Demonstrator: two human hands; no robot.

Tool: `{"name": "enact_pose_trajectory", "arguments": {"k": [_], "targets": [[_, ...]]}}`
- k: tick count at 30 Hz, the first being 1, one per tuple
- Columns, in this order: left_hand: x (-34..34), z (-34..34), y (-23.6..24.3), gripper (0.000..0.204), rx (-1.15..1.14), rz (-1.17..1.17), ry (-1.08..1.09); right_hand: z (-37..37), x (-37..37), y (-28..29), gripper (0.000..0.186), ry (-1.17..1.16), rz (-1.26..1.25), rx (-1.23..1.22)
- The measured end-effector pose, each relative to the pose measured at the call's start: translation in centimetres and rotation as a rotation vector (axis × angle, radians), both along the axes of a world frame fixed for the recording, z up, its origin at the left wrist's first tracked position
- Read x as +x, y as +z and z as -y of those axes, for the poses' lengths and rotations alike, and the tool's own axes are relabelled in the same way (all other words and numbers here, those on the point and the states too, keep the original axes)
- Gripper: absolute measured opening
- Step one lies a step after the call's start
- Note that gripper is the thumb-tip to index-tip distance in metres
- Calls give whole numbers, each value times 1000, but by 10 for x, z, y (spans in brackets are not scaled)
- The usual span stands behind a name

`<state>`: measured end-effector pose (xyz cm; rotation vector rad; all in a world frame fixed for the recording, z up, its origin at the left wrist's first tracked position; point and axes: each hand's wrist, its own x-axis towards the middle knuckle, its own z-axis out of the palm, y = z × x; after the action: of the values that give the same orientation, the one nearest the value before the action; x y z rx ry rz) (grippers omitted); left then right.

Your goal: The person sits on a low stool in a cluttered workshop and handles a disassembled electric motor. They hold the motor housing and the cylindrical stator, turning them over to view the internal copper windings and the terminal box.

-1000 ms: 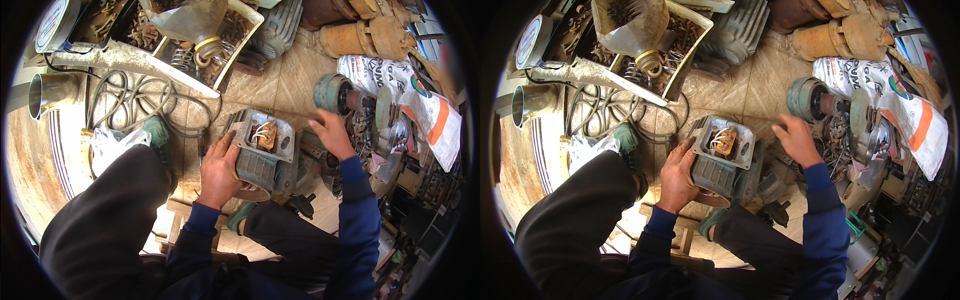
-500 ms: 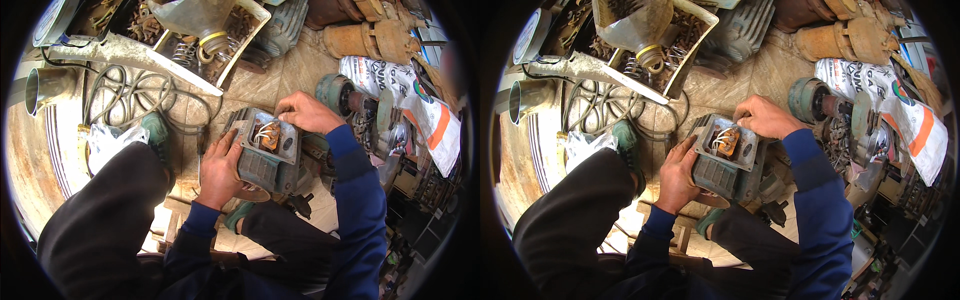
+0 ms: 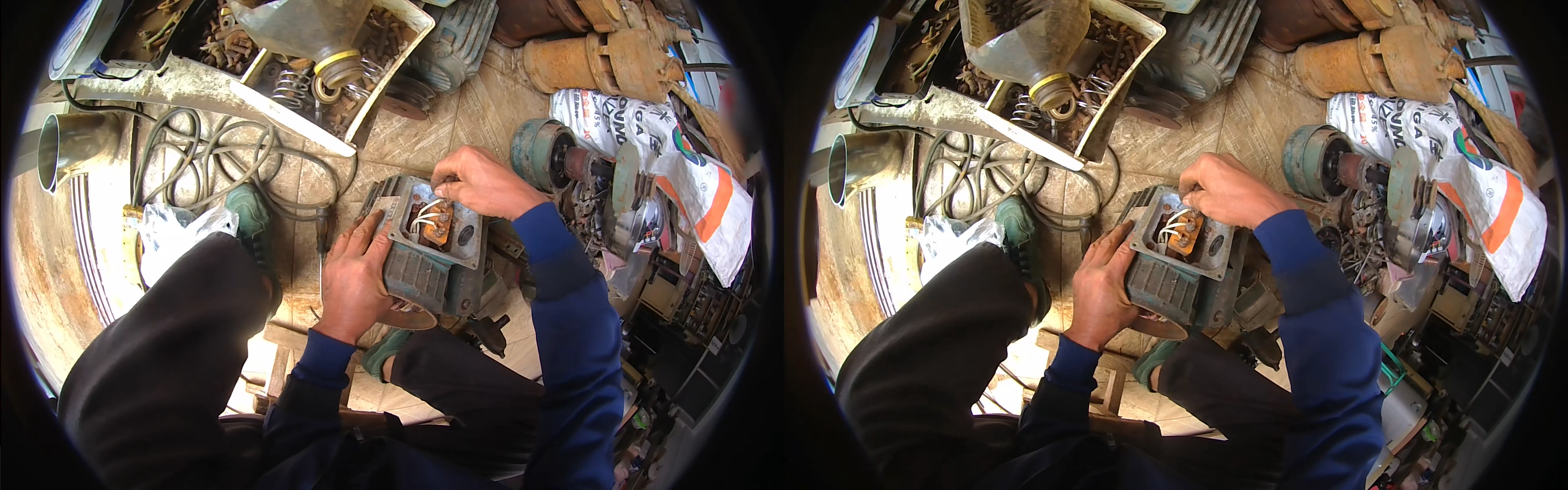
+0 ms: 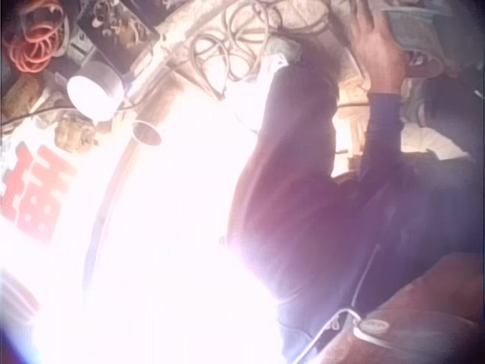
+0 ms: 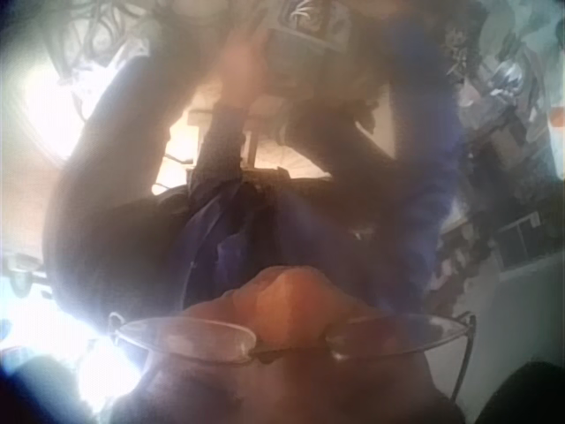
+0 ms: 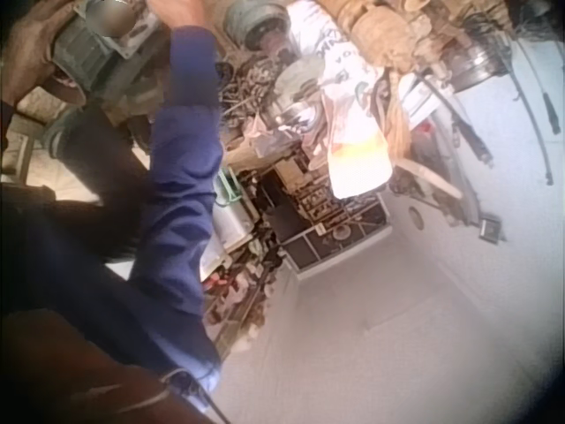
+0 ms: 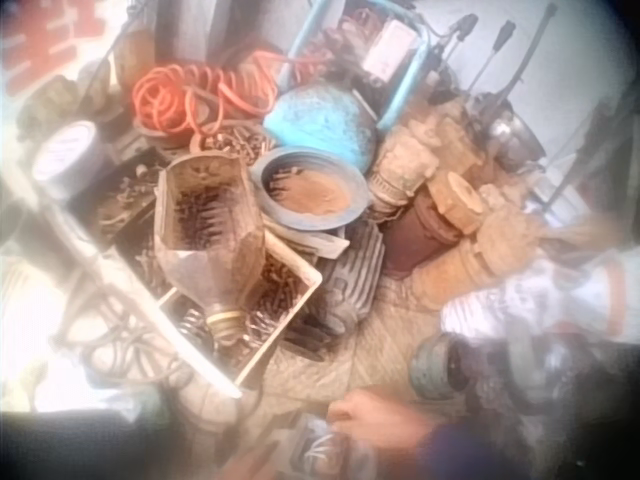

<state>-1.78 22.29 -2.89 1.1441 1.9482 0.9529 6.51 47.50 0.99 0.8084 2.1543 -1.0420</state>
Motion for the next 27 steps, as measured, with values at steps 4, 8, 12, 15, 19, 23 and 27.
{"name": "enact_pose_trajectory", "arguments": {"k": [4, 8, 12, 15, 19, 23, 27], "targets": [[-1, 0, 1, 80, 9, 17, 19, -1, -9, -3, 19, -67, -9, 16], [-3, -1, 0, 79, 12, 19, 29, -4, 0, -17, 17, -260, -64, 412], [-6, 4, -3, 80, 15, 24, 24, -22, 14, -8, 18, -329, -97, 662], [-5, 3, -2, 80, 22, 32, 13, -36, 64, -6, 22, -220, -122, 868], [-3, 5, -3, 78, 25, -10, 18, 2, 104, 20, 28, -468, -183, 784], [9, 8, 0, 77, -11, -31, 45, 79, 132, 21, 37, -952, -136, 553], [29, 13, -2, 80, 5, -40, 115, 167, 117, 19, 38, -1486, -285, 165]]}}
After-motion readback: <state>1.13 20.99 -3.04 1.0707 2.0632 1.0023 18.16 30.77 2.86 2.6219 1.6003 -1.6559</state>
